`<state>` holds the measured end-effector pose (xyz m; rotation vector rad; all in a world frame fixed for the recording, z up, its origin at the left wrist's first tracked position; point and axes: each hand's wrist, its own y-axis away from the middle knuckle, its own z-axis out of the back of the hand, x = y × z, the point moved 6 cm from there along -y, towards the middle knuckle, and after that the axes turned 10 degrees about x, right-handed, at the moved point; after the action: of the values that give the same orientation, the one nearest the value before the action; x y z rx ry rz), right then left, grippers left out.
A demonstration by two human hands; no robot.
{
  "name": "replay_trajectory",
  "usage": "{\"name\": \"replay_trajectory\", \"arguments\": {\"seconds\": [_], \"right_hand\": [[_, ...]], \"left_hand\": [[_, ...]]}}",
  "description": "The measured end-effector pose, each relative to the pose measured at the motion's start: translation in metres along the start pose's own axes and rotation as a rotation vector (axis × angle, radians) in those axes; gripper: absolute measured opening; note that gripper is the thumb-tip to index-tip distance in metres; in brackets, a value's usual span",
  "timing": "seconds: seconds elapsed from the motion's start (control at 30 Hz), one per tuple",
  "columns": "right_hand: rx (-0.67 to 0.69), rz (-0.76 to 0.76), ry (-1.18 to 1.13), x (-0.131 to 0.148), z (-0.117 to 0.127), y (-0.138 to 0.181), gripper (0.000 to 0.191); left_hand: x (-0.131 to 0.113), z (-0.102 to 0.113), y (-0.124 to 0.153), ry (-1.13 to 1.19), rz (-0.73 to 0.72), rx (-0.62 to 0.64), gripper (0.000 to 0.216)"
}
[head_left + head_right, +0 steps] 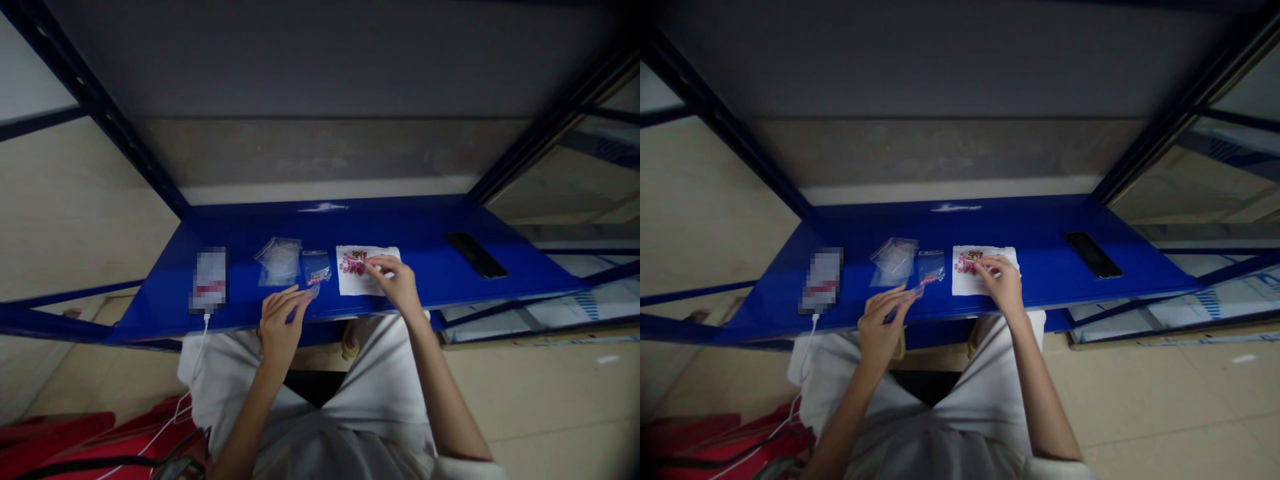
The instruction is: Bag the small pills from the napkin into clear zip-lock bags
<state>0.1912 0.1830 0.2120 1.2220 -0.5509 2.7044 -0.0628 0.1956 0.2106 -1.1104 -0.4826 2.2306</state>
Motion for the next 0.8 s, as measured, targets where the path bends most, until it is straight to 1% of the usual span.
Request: {"name": "replay_trajectory", "arguments": {"seconds": [0.03, 0.07, 0.1, 0.17, 0.27, 0.37, 0.5, 0.6, 0.7, 0.77, 0.8], "right_hand": [[-0.097, -0.068, 0.122, -0.015, 0.013, -0.004, 0.026], [-0.159, -0.122, 0.22, -0.028, 0.023, -0.007, 0.028], [-0.194, -0.159, 0.287, -0.04, 0.029, -0.01, 0.03], [-0.186, -0.183, 0.361, -0.056, 0.034, -0.016, 0.031], [-0.128, -0.162, 0.409, -0.07, 0.03, -0.021, 0.028], [-0.131, -0.172, 0.427, -0.078, 0.026, -0.023, 0.026], [-0.16, -0.233, 0.475, -0.085, 0.028, -0.025, 0.026], [-0.185, -0.231, 0.465, -0.078, 0.031, -0.024, 0.027], [-0.204, -0.135, 0.294, -0.05, 0.031, -0.018, 0.029], [-0.131, -0.033, 0.097, -0.021, 0.023, -0.011, 0.028], [-0.058, 0.024, 0.001, -0.004, 0.016, -0.006, 0.026]], "left_hand": [[0.004, 0.002, 0.001, 0.036, 0.051, -0.019, 0.007], [0.007, 0.003, 0.001, 0.071, 0.095, -0.032, 0.004], [0.009, 0.004, 0.002, 0.104, 0.132, -0.038, 0.004], [0.012, 0.004, 0.003, 0.159, 0.187, -0.047, 0.006], [0.013, 0.006, 0.005, 0.191, 0.228, -0.063, 0.008], [0.012, 0.006, 0.006, 0.194, 0.234, -0.037, 0.008], [0.01, 0.008, 0.005, 0.183, 0.211, -0.025, 0.008], [0.008, 0.008, 0.005, 0.161, 0.19, -0.034, 0.007], [0.004, 0.007, 0.004, 0.132, 0.133, -0.027, 0.005], [-0.001, 0.003, 0.003, 0.099, 0.067, -0.001, 0.007], [-0.004, 0.001, 0.003, 0.077, 0.03, 0.017, 0.009]]}}
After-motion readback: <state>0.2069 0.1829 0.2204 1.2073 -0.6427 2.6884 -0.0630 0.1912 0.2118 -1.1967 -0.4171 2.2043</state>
